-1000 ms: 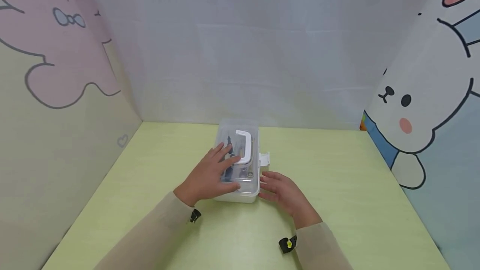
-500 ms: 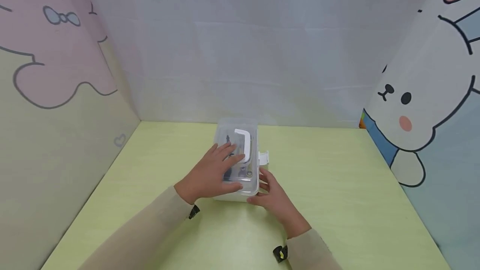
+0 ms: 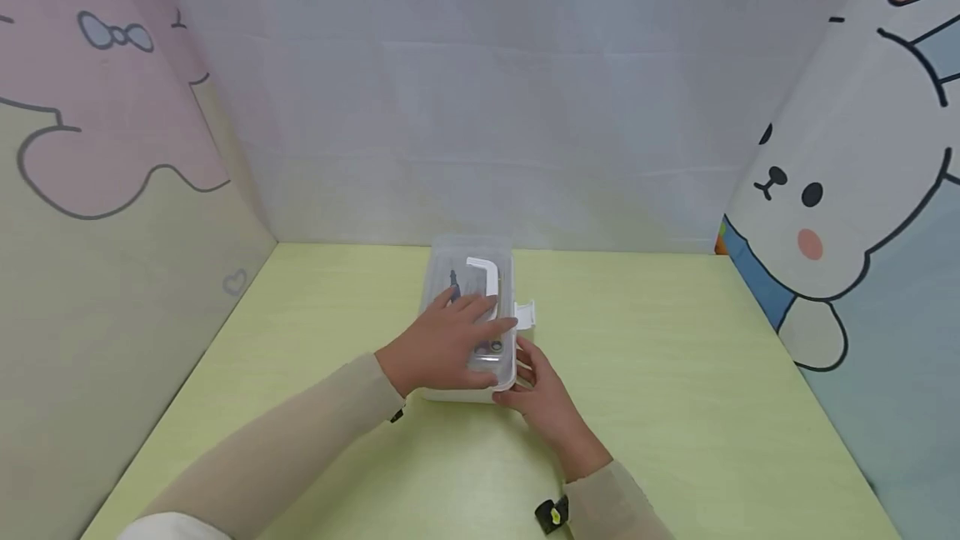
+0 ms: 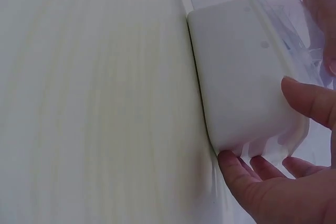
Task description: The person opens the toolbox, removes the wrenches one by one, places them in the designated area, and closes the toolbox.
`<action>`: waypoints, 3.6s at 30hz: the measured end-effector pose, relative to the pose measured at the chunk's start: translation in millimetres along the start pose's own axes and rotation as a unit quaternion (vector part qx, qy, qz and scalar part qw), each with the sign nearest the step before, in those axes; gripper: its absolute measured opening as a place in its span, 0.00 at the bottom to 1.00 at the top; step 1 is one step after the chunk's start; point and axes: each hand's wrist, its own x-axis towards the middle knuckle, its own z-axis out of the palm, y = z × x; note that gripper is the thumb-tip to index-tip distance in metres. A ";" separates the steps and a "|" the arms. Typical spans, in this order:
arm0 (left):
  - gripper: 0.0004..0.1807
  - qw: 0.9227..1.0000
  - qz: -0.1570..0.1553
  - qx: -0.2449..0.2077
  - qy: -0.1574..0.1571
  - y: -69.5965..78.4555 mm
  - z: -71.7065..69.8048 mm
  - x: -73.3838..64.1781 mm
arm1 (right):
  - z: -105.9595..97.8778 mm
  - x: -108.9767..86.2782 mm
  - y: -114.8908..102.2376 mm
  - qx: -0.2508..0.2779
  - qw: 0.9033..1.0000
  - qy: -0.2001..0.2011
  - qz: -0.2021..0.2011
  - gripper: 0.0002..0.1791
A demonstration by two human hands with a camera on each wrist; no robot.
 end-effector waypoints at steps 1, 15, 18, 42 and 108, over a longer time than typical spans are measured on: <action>0.39 1.000 0.004 0.007 -0.005 0.9 -1.7 1.8 | -0.2 -0.2 -0.1 0.002 1.000 -0.002 0.001 0.52; 0.33 0.995 0.046 0.087 -0.019 7.6 -14.4 13.9 | -0.5 -1.8 -3.7 0.020 1.000 -0.012 -0.009 0.48; 0.33 0.995 0.049 0.085 -0.020 7.7 -18.1 12.7 | 0.5 -1.7 -3.5 0.024 1.000 -0.013 -0.011 0.48; 0.34 0.997 0.037 -0.019 0.071 -17.1 -44.7 -7.0 | -1.9 -2.9 -12.9 0.025 0.999 -0.016 -0.026 0.49; 0.30 0.964 -0.007 -0.093 0.249 -44.3 -17.1 -54.0 | 8.4 -1.1 -15.8 0.035 0.998 0.045 0.004 0.34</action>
